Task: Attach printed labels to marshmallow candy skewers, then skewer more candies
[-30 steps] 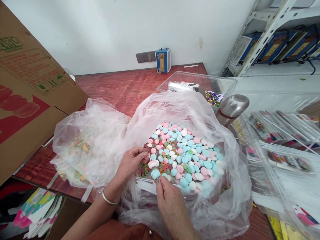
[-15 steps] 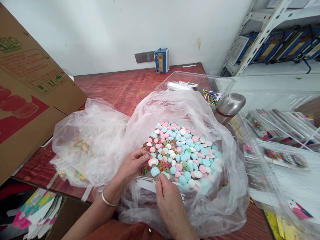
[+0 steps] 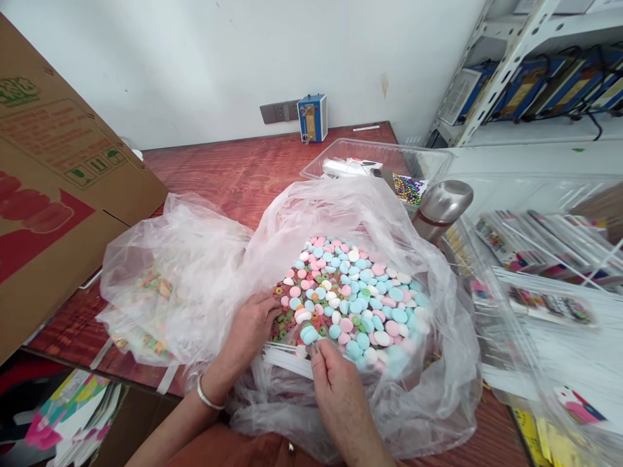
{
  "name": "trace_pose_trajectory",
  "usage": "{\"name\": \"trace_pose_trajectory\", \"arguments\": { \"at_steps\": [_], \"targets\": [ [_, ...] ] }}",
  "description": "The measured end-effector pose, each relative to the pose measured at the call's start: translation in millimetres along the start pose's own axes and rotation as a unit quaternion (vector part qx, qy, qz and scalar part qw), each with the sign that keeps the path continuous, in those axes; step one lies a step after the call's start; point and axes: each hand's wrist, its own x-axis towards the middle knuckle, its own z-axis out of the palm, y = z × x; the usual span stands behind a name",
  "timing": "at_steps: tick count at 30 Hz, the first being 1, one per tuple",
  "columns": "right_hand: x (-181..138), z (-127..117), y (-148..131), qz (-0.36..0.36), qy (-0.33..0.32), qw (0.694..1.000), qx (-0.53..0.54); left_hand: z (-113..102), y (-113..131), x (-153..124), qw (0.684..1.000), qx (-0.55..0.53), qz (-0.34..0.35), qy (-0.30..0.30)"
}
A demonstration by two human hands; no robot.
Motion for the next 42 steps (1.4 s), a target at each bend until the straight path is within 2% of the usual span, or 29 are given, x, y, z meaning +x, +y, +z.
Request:
{"name": "trace_pose_trajectory", "arguments": {
  "at_steps": [2, 3, 5, 7, 10, 14, 16, 19, 21, 25, 30, 36, 40, 42],
  "targets": [
    [-2, 1, 1, -0.006, -0.016, 1.0, -0.001, 0, 1, 2, 0.992, -0.111, -0.054, 0.037],
    [-4, 2, 1, -0.009, -0.021, 1.0, -0.002, -1, 2, 4, 0.977, -0.184, -0.098, 0.042],
    [-6, 3, 1, -0.014, -0.029, 0.999, -0.005, -3, 5, 7, 0.924, -0.332, -0.188, 0.017],
    [-7, 4, 0, -0.017, -0.034, 0.999, -0.009, -4, 10, 10, 0.867, -0.436, -0.241, -0.023],
    [-7, 4, -1, -0.016, -0.037, 0.999, -0.019, -4, 17, 11, 0.826, -0.505, -0.248, -0.041],
    [-7, 4, 0, -0.016, -0.028, 0.999, -0.026, -3, 23, 7, 0.806, -0.541, -0.232, -0.053],
    [-7, 5, 2, -0.017, -0.03, 0.999, -0.021, -3, 25, 5, 0.786, -0.571, -0.228, -0.064],
    [-9, 6, 4, -0.018, -0.033, 0.999, 0.002, -4, 27, 2, 0.717, -0.649, -0.241, -0.088],
    [-9, 6, 4, -0.019, -0.012, 1.0, 0.011, -3, 32, -1, 0.674, -0.685, -0.254, -0.109],
    [-13, 8, 5, -0.031, 0.055, 0.998, 0.001, 0, 47, -8, 0.626, -0.726, -0.259, -0.115],
    [-19, 17, 13, -0.056, 0.083, 0.995, -0.029, 6, 61, -15, 0.623, -0.73, -0.262, -0.098],
    [-19, 28, 16, -0.031, 0.091, 0.995, 0.002, 17, 72, -21, 0.636, -0.711, -0.279, -0.104],
    [-12, 21, 9, 0.006, 0.09, 0.99, 0.112, 23, 76, -15, 0.683, -0.667, -0.272, -0.121],
    [-8, 10, 9, 0.027, 0.102, 0.981, 0.165, 26, 75, -5, 0.736, -0.616, -0.247, -0.134]
  ]
}}
